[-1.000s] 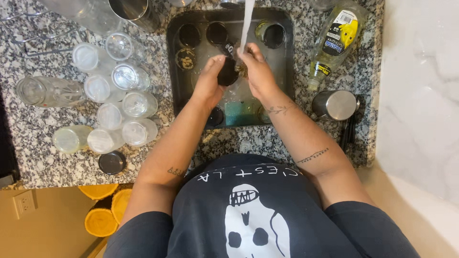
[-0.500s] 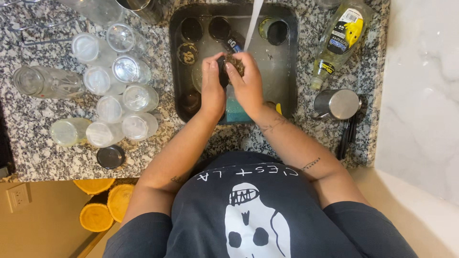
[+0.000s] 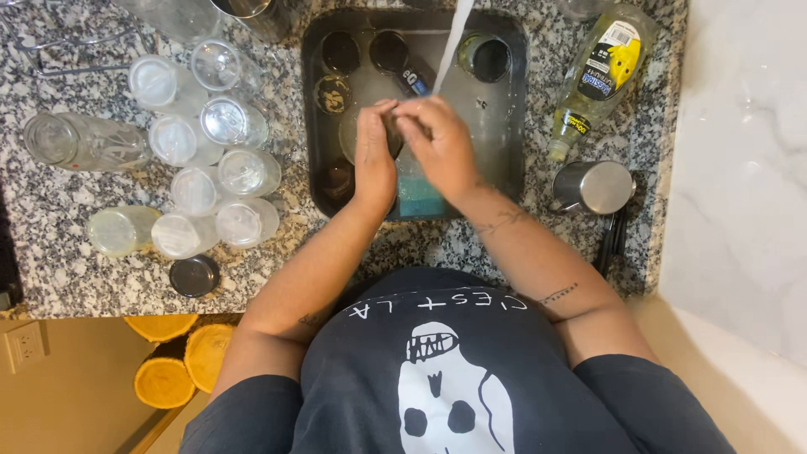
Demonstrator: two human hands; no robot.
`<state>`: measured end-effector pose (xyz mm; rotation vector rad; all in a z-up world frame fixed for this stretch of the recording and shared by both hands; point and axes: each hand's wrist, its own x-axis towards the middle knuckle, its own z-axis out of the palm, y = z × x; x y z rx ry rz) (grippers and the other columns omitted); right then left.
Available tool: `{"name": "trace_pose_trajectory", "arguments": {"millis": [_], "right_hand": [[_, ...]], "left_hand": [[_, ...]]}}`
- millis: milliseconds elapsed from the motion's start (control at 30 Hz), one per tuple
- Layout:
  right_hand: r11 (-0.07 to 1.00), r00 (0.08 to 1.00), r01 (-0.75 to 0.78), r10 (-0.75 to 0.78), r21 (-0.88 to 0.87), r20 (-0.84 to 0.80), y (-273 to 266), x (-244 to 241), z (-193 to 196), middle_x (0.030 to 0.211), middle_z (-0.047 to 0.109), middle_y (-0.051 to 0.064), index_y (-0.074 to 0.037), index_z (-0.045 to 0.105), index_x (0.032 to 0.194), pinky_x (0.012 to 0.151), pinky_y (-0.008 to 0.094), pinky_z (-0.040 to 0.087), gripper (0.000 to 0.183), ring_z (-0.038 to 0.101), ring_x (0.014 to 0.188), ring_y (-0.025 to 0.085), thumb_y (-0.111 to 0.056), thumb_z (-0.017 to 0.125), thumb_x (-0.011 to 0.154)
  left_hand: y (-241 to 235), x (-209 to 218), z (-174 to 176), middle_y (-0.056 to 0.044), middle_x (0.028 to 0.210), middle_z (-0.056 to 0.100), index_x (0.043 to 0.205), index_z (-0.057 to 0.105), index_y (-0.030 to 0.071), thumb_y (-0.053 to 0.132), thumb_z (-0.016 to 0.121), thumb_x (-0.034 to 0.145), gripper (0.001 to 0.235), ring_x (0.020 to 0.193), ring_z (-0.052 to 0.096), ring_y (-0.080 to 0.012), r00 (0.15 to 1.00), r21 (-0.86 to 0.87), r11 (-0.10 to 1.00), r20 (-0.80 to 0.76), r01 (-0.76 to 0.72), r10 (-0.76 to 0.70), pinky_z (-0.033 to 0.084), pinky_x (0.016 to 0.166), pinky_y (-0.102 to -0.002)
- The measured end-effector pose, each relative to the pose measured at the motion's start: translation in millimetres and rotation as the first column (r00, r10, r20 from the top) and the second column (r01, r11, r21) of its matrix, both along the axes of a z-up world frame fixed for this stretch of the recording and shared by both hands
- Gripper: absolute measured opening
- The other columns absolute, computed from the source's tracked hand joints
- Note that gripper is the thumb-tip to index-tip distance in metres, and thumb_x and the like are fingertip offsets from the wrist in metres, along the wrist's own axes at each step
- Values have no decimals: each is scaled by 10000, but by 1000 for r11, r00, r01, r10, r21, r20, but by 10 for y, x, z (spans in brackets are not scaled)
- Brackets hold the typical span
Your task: The person scrubs the inside of small glass jars with a green sponge, rinses them under running water, and uses a yellow brush to clean the lids. The cleaned jars and lids are placed on the countertop next to other jars.
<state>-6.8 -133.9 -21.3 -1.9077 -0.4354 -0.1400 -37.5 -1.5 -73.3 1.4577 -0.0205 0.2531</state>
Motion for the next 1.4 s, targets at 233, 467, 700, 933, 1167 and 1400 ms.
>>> {"name": "trace_pose_trajectory", "arguments": {"millis": [233,467,700,933,1167,1400], "right_hand": [[997,998,-64,63,34,14,102,-92,136,997,609,141,-75,728,1180,721,397,457,120,595,846,274,-96,625,1122],[996,991,-30,40,81,-125,87,-73,154,1043,642,145,-87,713,1180,764,358,466,160,568,854,230,-32,576,1118],[983,979,-11,48,181,-200,0,-45,-18,1084,657,139,-82,693,1216,901,379,462,135,587,969,244,-61,583,1139],[987,980,-66,92,146,-177,38,-63,-88,1090,658,127,-94,712,1213,896,377,452,147,591,990,254,-78,589,1133],[981,963,12,41,195,-266,-10,-64,-244,1136,662,116,-88,721,1210,1025,405,456,124,606,1125,254,-87,629,1128],[928,846,286,-128,239,-517,-184,7,-206,1353,639,182,-53,671,1235,1195,477,390,167,548,1339,301,-163,666,1109]], "left_hand": [[105,-18,58,-201,1312,622,1303,593,43,320,270,1234,432,1360,544,-342,1000,-25,1000,17,17,-17,363,1222,-526],[84,-88,25,-187,1332,613,1302,618,51,337,296,1238,435,1398,514,-303,999,-67,997,4,-34,34,333,1259,-501],[5,-162,-14,-144,1364,595,1321,635,74,354,345,1244,411,1399,492,-209,997,-130,989,-29,-78,74,327,1269,-432],[11,-123,-5,-149,1325,620,1294,655,65,348,361,1239,412,1364,534,-218,997,-154,985,-19,-77,75,377,1233,-434],[57,-138,26,-132,1333,630,1318,656,74,389,374,1231,431,1353,553,-219,993,-145,987,-108,-64,49,406,1224,-425],[67,207,-142,-105,1117,831,1271,746,154,572,547,1116,488,1069,808,-258,860,-683,712,-452,-161,-239,677,945,-502]]}}
